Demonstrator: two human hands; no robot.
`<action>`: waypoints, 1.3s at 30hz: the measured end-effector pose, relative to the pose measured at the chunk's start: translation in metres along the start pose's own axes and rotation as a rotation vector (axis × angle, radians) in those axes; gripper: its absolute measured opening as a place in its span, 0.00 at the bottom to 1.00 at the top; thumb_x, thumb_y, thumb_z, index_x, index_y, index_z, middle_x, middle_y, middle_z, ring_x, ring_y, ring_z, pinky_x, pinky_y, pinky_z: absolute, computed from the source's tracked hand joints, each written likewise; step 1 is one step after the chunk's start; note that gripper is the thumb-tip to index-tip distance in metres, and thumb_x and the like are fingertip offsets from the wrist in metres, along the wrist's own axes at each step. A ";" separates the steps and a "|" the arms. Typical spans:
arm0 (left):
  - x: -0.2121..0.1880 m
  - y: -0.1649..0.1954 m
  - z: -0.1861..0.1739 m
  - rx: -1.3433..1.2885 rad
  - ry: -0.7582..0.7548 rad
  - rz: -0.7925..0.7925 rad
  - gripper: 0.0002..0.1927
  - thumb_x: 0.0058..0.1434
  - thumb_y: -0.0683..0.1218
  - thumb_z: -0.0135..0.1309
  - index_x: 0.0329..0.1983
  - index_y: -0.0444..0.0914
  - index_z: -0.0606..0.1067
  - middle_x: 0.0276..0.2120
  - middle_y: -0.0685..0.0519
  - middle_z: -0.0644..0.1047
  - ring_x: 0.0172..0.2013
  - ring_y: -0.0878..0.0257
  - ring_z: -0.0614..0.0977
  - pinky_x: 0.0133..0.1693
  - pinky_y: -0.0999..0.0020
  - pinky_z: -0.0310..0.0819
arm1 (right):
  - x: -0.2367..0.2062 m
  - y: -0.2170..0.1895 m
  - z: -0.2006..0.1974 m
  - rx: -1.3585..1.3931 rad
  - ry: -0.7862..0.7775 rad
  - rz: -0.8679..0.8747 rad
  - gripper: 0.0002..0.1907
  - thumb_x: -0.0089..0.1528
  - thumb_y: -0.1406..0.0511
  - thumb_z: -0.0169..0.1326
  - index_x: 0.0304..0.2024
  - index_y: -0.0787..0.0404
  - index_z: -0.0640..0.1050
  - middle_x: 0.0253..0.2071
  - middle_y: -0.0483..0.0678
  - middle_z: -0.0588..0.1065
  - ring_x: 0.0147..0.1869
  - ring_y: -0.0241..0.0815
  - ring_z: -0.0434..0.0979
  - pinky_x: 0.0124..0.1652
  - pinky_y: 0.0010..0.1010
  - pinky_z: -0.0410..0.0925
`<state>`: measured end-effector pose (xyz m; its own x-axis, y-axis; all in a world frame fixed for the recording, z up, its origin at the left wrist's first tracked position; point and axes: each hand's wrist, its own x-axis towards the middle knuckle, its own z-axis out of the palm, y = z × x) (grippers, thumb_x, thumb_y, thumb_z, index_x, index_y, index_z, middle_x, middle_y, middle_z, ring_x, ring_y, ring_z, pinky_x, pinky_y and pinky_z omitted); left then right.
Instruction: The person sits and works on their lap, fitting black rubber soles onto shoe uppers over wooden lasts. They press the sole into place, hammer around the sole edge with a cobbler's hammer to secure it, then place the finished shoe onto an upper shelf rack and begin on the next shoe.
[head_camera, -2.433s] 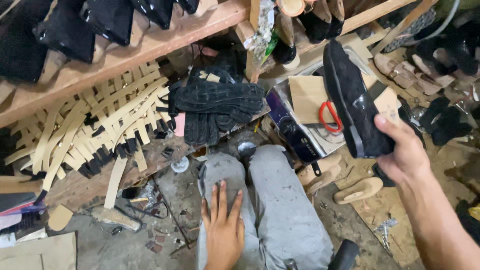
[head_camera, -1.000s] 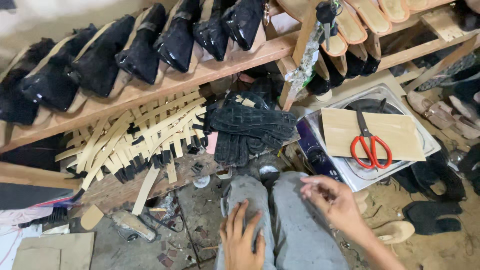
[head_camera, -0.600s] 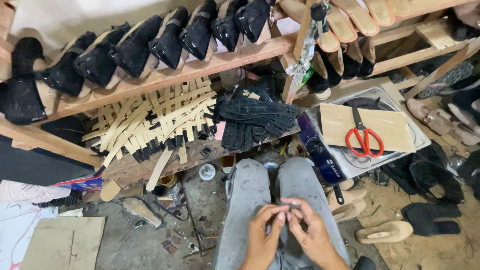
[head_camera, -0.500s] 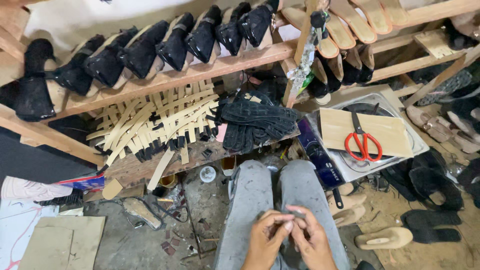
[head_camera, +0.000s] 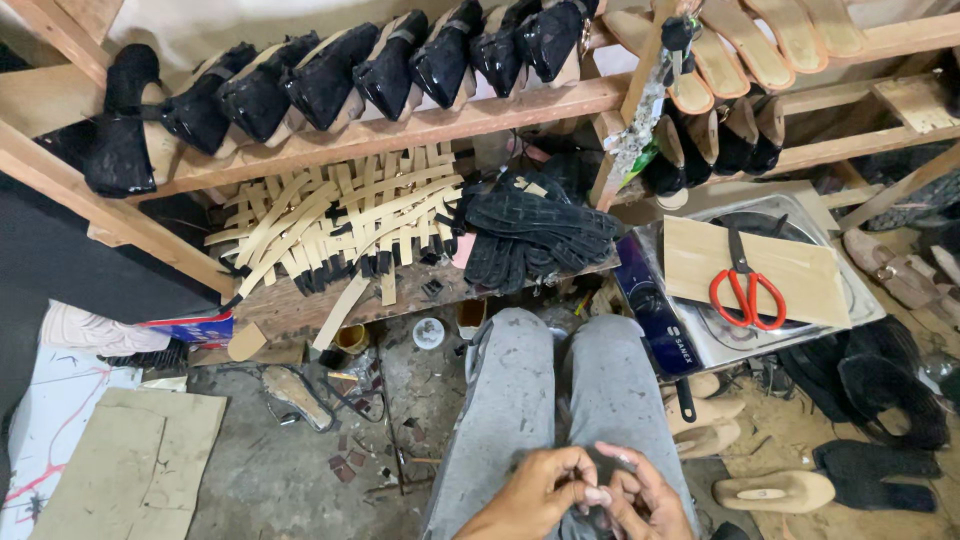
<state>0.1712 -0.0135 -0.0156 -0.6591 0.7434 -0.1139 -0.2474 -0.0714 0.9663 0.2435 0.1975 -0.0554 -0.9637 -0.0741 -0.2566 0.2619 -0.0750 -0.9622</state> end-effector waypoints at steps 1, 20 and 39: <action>0.003 -0.002 0.001 -0.064 0.026 0.030 0.04 0.69 0.39 0.54 0.38 0.34 0.71 0.32 0.56 0.77 0.37 0.71 0.79 0.41 0.76 0.74 | 0.000 -0.002 0.002 -0.001 0.045 0.005 0.33 0.60 0.70 0.58 0.68 0.60 0.66 0.20 0.43 0.69 0.21 0.32 0.70 0.24 0.25 0.67; 0.085 0.101 -0.085 0.096 0.462 0.316 0.12 0.71 0.43 0.51 0.50 0.32 0.79 0.35 0.52 0.81 0.37 0.68 0.80 0.43 0.71 0.77 | 0.026 -0.005 0.019 -0.187 0.321 -0.142 0.22 0.61 0.72 0.57 0.59 0.61 0.76 0.31 0.38 0.69 0.29 0.27 0.65 0.30 0.19 0.62; 0.042 -0.042 0.023 -0.274 0.431 0.206 0.15 0.73 0.49 0.48 0.30 0.38 0.70 0.21 0.58 0.70 0.21 0.73 0.68 0.24 0.75 0.59 | 0.073 -0.108 -0.008 0.068 0.344 -0.404 0.17 0.71 0.66 0.46 0.60 0.65 0.72 0.22 0.40 0.63 0.22 0.29 0.59 0.29 0.27 0.69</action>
<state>0.1698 0.0361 -0.0562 -0.9304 0.3600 -0.0690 -0.2206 -0.3995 0.8898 0.1449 0.2086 0.0291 -0.9469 0.3033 0.1071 -0.1418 -0.0949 -0.9853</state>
